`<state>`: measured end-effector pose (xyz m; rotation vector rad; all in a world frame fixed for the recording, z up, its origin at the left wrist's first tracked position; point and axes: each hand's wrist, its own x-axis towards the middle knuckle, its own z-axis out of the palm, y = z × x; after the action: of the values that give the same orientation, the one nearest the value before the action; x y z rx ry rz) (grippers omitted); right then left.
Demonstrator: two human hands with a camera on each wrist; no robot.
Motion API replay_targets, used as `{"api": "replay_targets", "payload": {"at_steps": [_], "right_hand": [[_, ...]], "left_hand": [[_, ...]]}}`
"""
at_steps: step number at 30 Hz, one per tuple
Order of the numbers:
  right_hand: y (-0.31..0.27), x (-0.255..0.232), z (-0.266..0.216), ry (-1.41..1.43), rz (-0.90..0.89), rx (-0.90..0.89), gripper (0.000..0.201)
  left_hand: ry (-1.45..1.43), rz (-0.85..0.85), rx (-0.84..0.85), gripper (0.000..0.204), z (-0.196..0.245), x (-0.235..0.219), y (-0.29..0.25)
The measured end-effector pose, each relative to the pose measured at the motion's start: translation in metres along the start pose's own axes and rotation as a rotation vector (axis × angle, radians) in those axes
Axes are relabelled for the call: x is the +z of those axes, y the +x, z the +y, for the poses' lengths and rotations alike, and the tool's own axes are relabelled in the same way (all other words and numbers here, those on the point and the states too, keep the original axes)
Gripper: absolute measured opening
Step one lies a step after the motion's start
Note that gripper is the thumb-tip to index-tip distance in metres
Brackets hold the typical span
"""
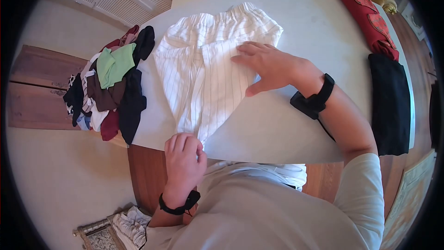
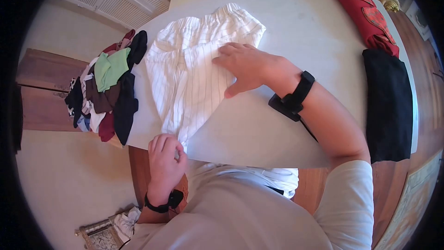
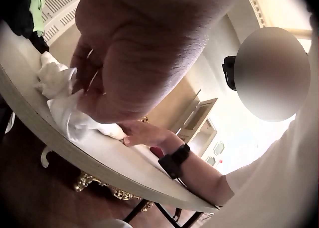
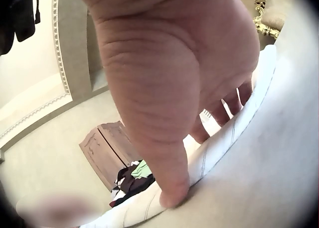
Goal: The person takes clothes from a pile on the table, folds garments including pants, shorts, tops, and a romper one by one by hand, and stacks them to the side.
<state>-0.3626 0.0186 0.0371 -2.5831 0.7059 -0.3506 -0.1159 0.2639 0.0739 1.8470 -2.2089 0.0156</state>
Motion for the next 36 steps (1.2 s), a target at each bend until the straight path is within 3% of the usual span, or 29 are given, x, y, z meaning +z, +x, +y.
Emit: {"api": "replay_targets", "payload": {"at_steps": [2, 4, 5, 7, 8, 10, 11, 13, 16, 17, 18, 20, 24, 26, 30, 32, 36], "right_hand": [[-0.002, 0.003, 0.004, -0.019, -0.007, 0.009, 0.086], [-0.002, 0.007, 0.009, -0.02, 0.033, 0.003, 0.086], [-0.002, 0.006, 0.009, -0.022, 0.039, 0.005, 0.086], [-0.002, 0.005, 0.007, -0.032, 0.006, 0.013, 0.087], [-0.003, 0.004, 0.004, -0.034, 0.006, 0.013, 0.087], [-0.002, -0.002, -0.002, -0.014, -0.016, 0.037, 0.088], [-0.002, -0.001, -0.002, -0.02, -0.012, 0.036, 0.088], [0.0, 0.004, 0.002, -0.015, 0.016, 0.04, 0.089], [0.0, 0.003, 0.002, -0.063, 0.015, 0.067, 0.089], [-0.001, 0.002, 0.002, -0.062, 0.011, 0.069, 0.089], [-0.001, 0.0, 0.003, -0.069, 0.008, 0.077, 0.089], [0.0, -0.002, 0.005, -0.076, 0.005, 0.083, 0.089], [0.0, -0.003, 0.005, -0.048, -0.003, 0.09, 0.091], [-0.001, -0.004, 0.007, -0.045, -0.006, 0.081, 0.091], [-0.001, -0.005, 0.015, -0.043, -0.008, 0.061, 0.092], [-0.002, -0.007, 0.017, -0.039, -0.012, 0.056, 0.092], [-0.002, -0.007, 0.017, -0.058, -0.019, 0.042, 0.092]], "left_hand": [[-0.001, -0.02, 0.04, 0.017, -0.002, -0.005, -0.005], [-0.161, -0.238, -0.045, 0.013, -0.002, -0.01, -0.008], [-0.159, -0.236, -0.04, 0.013, -0.003, -0.01, -0.007], [-0.375, -0.027, -0.22, 0.015, -0.006, -0.007, -0.006], [-0.376, -0.026, -0.219, 0.015, -0.008, -0.004, -0.002], [-0.283, 0.222, -0.175, 0.039, -0.015, 0.001, 0.012], [-0.283, 0.228, -0.172, 0.039, -0.017, 0.007, 0.012], [-0.248, 0.024, -0.172, 0.066, -0.014, 0.017, 0.014], [-0.172, -0.003, -0.137, 0.075, 0.01, 0.023, 0.014], [-0.218, 0.102, -0.131, 0.064, 0.014, 0.027, 0.016], [-0.219, 0.099, -0.134, 0.064, 0.012, 0.029, 0.014], [-0.115, 0.104, -0.07, 0.041, 0.005, 0.034, 0.012], [-0.079, 0.105, 0.045, 0.028, 0.0, 0.035, 0.003], [-0.253, 0.079, 0.092, 0.021, 0.007, 0.029, 0.001], [-0.231, -0.004, 0.112, 0.019, 0.009, 0.028, -0.004], [-0.492, 0.086, -0.012, 0.024, 0.01, 0.028, -0.007], [-0.556, 0.238, -0.105, 0.039, 0.009, 0.024, 0.002]]}}
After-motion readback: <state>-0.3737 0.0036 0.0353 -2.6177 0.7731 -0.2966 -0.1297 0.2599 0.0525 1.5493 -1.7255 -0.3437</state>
